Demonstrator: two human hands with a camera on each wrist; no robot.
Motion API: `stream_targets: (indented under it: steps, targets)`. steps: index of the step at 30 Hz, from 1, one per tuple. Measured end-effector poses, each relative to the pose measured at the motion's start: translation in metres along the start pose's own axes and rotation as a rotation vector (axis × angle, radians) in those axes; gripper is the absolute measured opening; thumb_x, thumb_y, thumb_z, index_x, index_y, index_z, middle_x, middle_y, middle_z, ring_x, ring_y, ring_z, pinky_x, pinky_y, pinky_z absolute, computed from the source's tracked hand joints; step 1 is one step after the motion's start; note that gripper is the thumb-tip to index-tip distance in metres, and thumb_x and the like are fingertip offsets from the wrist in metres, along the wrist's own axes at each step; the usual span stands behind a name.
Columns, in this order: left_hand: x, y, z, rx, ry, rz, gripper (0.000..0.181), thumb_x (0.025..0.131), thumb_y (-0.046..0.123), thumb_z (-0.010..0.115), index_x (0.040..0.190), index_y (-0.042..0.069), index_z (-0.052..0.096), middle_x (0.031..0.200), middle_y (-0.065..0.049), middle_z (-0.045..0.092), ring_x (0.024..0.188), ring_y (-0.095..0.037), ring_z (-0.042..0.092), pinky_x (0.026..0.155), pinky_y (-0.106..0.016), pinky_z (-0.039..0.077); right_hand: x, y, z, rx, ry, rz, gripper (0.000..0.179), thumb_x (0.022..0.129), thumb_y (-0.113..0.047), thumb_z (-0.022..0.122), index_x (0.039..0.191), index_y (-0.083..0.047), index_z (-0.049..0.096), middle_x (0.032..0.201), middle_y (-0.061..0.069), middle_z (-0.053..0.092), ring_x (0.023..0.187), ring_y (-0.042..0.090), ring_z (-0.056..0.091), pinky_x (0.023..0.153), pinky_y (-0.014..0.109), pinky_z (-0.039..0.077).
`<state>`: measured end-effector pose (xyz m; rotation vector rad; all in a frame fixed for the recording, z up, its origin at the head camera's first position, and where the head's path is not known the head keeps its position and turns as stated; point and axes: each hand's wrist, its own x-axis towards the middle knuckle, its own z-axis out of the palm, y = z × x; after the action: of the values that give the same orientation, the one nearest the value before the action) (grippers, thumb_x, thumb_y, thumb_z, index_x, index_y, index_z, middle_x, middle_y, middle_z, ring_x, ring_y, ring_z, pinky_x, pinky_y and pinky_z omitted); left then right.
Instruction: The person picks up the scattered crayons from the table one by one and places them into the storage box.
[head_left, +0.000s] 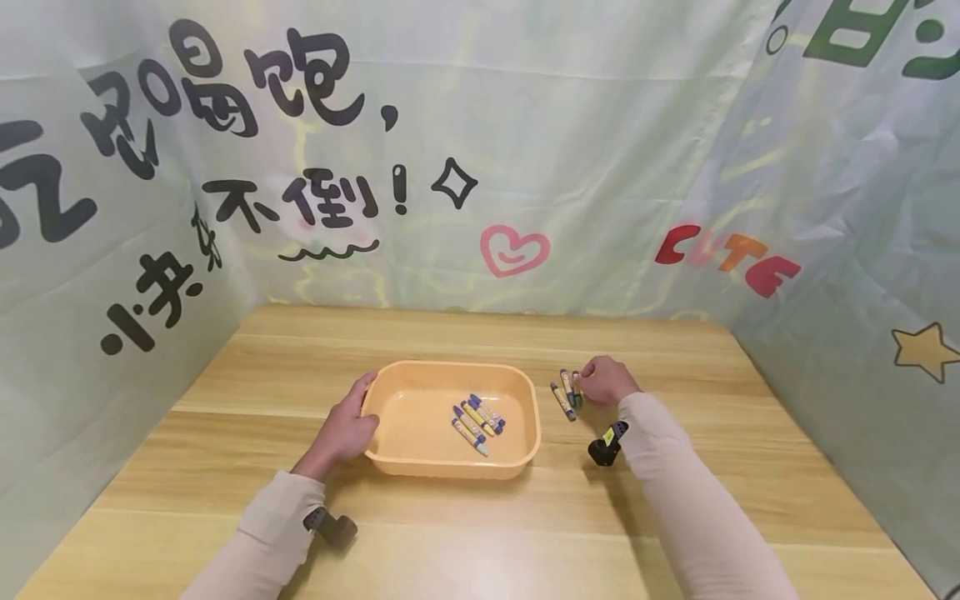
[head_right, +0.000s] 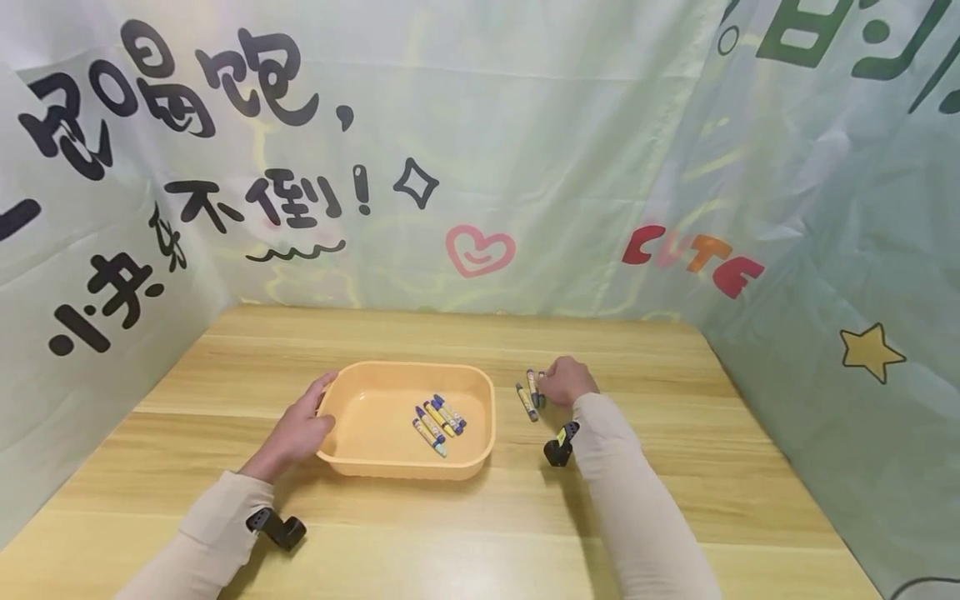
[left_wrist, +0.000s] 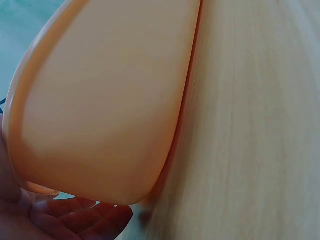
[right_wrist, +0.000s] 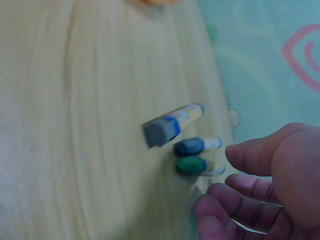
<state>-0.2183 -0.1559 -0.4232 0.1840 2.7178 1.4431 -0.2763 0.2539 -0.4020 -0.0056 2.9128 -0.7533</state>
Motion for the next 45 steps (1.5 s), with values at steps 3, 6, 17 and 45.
stream_targets:
  steps: [3, 6, 17, 45]
  targets:
    - [0.0, -0.001, 0.001, -0.002, -0.005, -0.004, 0.071, 0.085, 0.0, 0.045, 0.152, 0.004, 0.022, 0.138, -0.031, 0.046, 0.093, -0.029, 0.065, 0.072, -0.036, 0.054, 0.001, 0.005, 0.005, 0.019, -0.022, 0.045, 0.021, 0.092, -0.022, 0.058, 0.085, -0.002, 0.06, 0.087, 0.011, 0.061, 0.071, 0.023, 0.057, 0.062, 0.033, 0.048]
    - [0.0, -0.002, 0.001, -0.008, -0.009, -0.01, 0.072, 0.085, 0.0, 0.045, 0.152, 0.005, 0.021, 0.139, -0.031, 0.046, 0.091, -0.029, 0.066, 0.071, -0.036, 0.054, 0.003, 0.008, 0.009, 0.03, -0.033, 0.061, 0.018, 0.091, -0.02, 0.059, 0.082, -0.005, 0.058, 0.082, 0.009, 0.059, 0.067, 0.02, 0.057, 0.057, 0.03, 0.048]
    - [-0.001, -0.003, 0.0, 0.01, -0.003, -0.01, 0.072, 0.085, 0.0, 0.044, 0.153, 0.005, 0.02, 0.139, -0.031, 0.045, 0.092, -0.029, 0.065, 0.073, -0.037, 0.053, 0.007, 0.005, 0.015, 0.026, -0.081, 0.068, 0.039, 0.086, -0.013, 0.054, 0.05, -0.018, 0.038, 0.048, -0.006, 0.034, 0.04, 0.007, 0.038, 0.041, 0.021, 0.035]
    - [0.002, -0.003, 0.002, 0.03, 0.005, -0.012, 0.072, 0.084, 0.001, 0.046, 0.152, 0.006, 0.022, 0.138, -0.031, 0.047, 0.088, -0.027, 0.065, 0.074, -0.038, 0.052, 0.006, -0.02, -0.004, 0.041, -0.023, -0.08, 0.023, 0.083, -0.007, 0.046, 0.06, -0.01, 0.051, 0.053, -0.004, 0.045, 0.047, 0.01, 0.047, 0.05, 0.025, 0.04]
